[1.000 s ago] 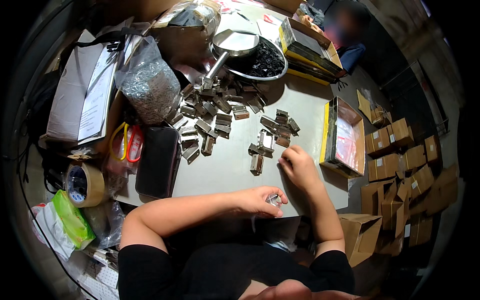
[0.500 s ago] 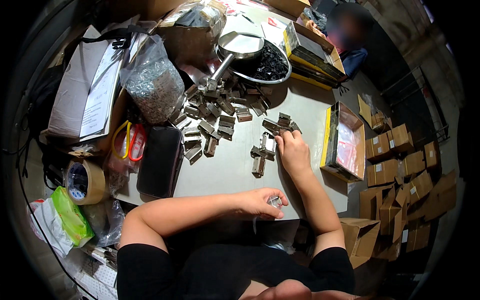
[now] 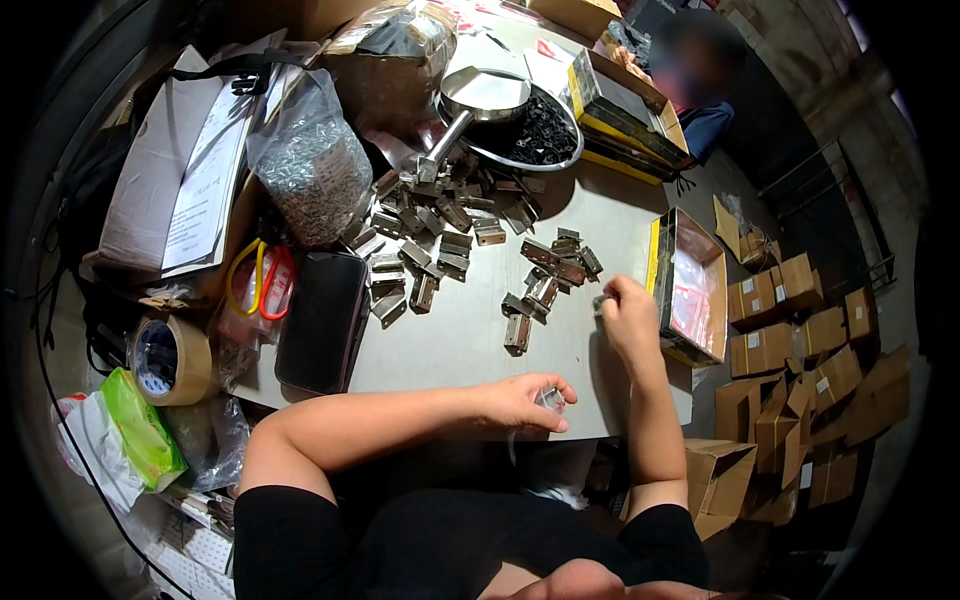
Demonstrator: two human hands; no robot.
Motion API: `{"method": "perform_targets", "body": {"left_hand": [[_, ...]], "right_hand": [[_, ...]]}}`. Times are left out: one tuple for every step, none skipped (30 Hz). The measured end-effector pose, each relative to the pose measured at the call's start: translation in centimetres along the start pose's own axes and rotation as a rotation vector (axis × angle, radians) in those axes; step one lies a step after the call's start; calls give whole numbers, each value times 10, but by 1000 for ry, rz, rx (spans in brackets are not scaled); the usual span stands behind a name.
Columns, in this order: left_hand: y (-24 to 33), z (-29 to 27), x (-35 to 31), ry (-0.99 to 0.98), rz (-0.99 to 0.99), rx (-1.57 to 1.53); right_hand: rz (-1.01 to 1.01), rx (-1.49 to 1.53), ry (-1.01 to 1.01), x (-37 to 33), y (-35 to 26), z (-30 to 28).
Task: The person sits at a table in a warehouse and repeatedly picks up small rectangular metal parts from a pile. They place each part into a small clear plastic bag and then drop the bag into a cardboard box. The process is repetitive and involves handling the parts one by one.
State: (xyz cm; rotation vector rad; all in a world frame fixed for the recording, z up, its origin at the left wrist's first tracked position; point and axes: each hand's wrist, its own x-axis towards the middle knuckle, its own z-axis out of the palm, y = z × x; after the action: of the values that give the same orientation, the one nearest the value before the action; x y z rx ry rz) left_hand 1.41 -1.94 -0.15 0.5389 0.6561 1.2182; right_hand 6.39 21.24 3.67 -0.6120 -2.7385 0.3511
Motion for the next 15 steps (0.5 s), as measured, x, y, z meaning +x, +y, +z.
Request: {"method": "perform_targets", "body": {"left_hand": [[0, -1, 0, 20, 11, 7], [0, -1, 0, 46, 25, -13], [0, -1, 0, 72, 39, -33], [-1, -1, 0, 98, 51, -53], [-1, -2, 0, 107, 64, -52], [-1, -4, 1, 116, 77, -50], [-1, -5, 1, 122, 89, -48], [2, -2, 0, 129, 106, -50], [6, 4, -2, 136, 124, -52], [10, 7, -4, 145, 146, -53], [4, 2, 0, 96, 210, 22], [5, 1, -1, 84, 178, 10], [8, 2, -3, 73, 145, -5], [12, 4, -6, 63, 113, -21], [15, 8, -9, 80, 118, -70]], "right_hand": [[105, 259, -70, -4, -6, -12], [285, 529, -298, -7, -2, -22], [289, 795, -377, -15, -4, -28], [290, 1062, -456, -25, -12, -34], [255, 1111, -500, -33, -21, -37], [222, 1107, -549, -38, -34, -43], [163, 1069, -566, -45, -47, -45], [103, 1030, -578, -51, -57, -45], [11, 923, -569, -57, -63, -43], [-83, 814, -559, -59, -68, -43], [-215, 748, -571, -57, -72, -45], [-236, 723, -530, -54, -72, -46], [-255, 699, -491, -52, -73, -46], [-274, 675, -453, -49, -73, -46], [-254, 683, -419, -47, -76, -45]]}}
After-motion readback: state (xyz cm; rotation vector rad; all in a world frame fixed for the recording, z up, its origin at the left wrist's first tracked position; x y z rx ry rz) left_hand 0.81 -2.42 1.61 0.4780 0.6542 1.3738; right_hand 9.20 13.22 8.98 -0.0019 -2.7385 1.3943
